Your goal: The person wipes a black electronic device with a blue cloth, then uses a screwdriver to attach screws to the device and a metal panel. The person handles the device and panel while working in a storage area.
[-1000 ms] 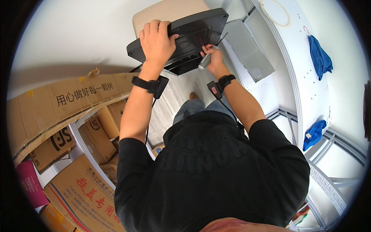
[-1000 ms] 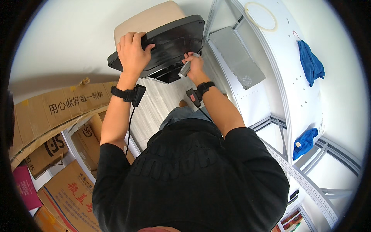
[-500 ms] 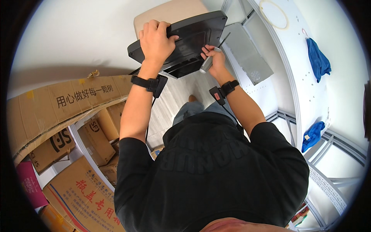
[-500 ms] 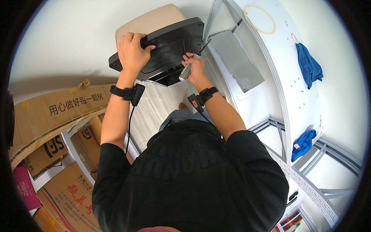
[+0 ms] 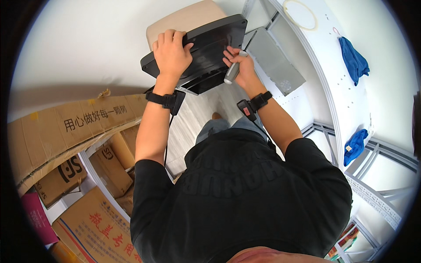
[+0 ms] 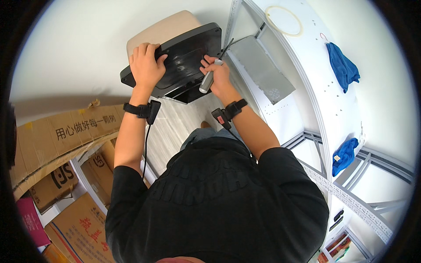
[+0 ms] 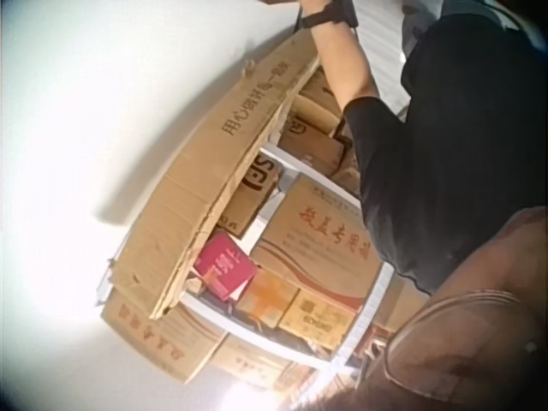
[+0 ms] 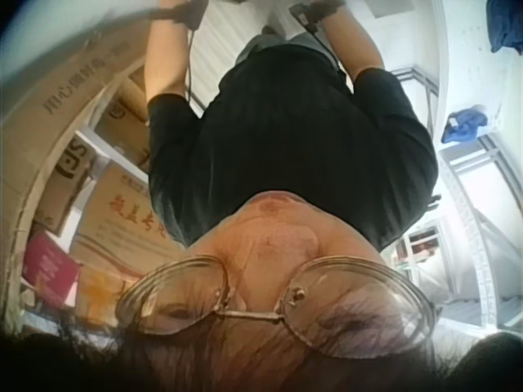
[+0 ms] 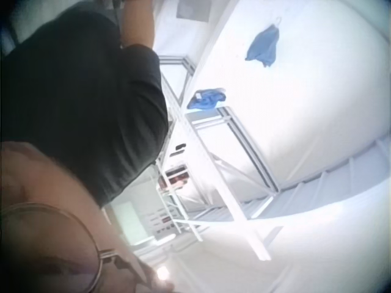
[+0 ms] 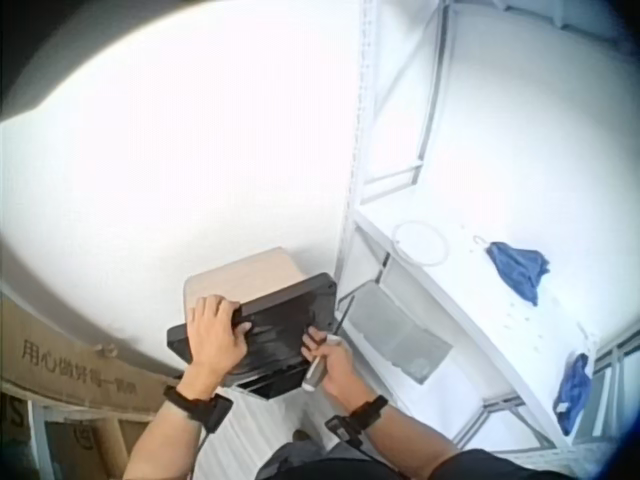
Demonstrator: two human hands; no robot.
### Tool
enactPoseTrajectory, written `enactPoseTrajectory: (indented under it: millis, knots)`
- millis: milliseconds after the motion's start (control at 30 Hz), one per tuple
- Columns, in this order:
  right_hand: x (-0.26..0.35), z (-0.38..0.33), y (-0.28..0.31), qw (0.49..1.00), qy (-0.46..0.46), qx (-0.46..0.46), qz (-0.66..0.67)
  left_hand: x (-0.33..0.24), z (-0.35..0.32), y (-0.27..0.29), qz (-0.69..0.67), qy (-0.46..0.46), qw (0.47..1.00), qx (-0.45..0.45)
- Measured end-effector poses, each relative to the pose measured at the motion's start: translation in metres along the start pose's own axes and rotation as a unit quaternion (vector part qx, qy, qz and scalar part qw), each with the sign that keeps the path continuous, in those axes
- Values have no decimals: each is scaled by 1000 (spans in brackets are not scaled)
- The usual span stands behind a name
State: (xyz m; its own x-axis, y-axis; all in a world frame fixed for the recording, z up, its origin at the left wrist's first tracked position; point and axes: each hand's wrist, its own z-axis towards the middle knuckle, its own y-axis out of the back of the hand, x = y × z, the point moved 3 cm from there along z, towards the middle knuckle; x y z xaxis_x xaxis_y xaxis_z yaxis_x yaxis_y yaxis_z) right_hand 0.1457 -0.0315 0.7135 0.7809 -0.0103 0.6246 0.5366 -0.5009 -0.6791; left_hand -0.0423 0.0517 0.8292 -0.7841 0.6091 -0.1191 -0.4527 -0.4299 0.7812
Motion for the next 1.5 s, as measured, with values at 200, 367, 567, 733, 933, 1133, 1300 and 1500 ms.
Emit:
enactPoseTrajectory:
  millis: [200, 367, 567, 733, 933, 1133, 1300, 1500]
  knots:
    - [6, -6, 0, 999, 10, 14, -30, 0, 0, 3, -4, 8, 1000, 8]
    - [15, -12, -5, 998, 20, 32, -42, -1, -1, 10, -23, -8, 1000, 13]
    - [16, -11, -6, 998, 18, 40, -46, -4, -2, 16, -29, -10, 999, 14]
    - [17, -13, -4, 998, 4, 44, -38, -7, -2, 18, -32, -5, 999, 22]
    - [46, -21, 30, 995, -13, -25, -99, -29, 3, 24, -58, -14, 998, 5]
    - [106, -56, 111, 989, 2, -23, -148, -108, 21, 0, -281, -94, 954, -54]
    - [163, -108, 170, 960, 61, -102, -254, -212, 29, -55, -464, -81, 877, 98]
    - [243, -196, 248, 937, 190, -217, -197, -375, 36, -109, -529, -149, 796, 253]
